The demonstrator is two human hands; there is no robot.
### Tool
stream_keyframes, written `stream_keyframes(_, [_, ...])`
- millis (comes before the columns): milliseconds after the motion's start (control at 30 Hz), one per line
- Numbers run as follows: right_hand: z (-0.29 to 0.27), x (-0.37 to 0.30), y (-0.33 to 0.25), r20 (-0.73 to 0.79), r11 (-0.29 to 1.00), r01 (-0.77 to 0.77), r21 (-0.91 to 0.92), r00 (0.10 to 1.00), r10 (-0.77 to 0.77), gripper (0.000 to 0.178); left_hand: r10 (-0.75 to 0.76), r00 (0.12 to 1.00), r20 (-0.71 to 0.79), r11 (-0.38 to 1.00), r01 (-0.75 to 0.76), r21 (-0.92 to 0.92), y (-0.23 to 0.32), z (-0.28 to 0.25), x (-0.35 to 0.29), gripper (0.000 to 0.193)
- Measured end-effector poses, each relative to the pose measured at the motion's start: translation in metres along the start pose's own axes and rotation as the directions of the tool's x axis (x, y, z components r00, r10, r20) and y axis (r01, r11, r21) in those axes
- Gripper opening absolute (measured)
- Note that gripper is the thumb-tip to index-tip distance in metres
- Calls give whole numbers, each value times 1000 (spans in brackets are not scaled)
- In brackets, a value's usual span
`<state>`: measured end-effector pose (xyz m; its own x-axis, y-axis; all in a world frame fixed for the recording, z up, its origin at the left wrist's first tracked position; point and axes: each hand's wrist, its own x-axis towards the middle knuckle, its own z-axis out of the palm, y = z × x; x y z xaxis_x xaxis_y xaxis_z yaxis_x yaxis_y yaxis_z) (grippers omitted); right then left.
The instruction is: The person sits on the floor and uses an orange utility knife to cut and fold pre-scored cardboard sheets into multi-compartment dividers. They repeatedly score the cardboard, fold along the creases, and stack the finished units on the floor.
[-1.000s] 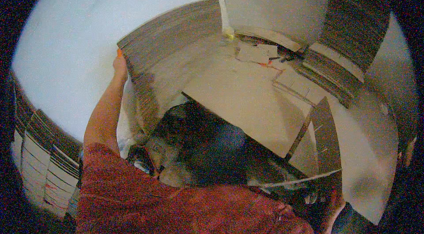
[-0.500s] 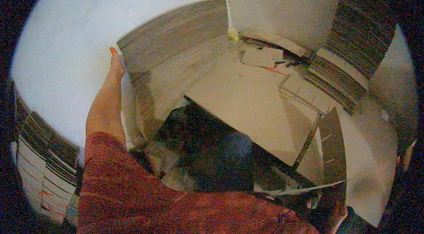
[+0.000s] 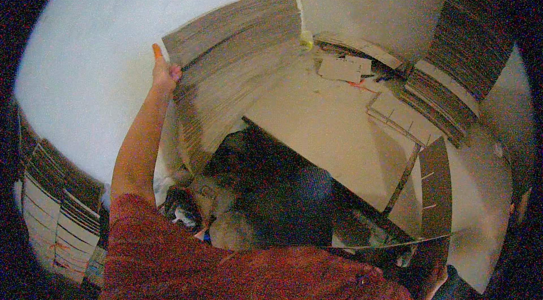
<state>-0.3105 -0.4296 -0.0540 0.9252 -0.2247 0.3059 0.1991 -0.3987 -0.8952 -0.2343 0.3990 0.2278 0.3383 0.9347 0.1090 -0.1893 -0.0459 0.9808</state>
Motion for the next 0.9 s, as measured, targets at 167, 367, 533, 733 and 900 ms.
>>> stream_keyframes(167, [-9,-3,35,-65,999,-19,-47,998,16,26,-155,947,280,979,186,-88,6,27,1,91])
stream_keyframes(367, [-2,-13,15,27,999,15,-43,1000,-14,24,-205,952,225,976,218,-31,34,34,1,81])
stream_keyframes(533, [-8,-19,62,-11,991,-120,-64,993,120,25,-209,951,227,973,225,-46,33,31,-3,80])
stream_keyframes(733, [3,-19,41,54,997,-58,41,997,56,27,-262,944,200,953,285,-100,23,25,8,82])
stream_keyframes(900, [2,-18,40,65,994,-78,71,995,74,25,-225,964,145,963,242,-115,20,8,7,99])
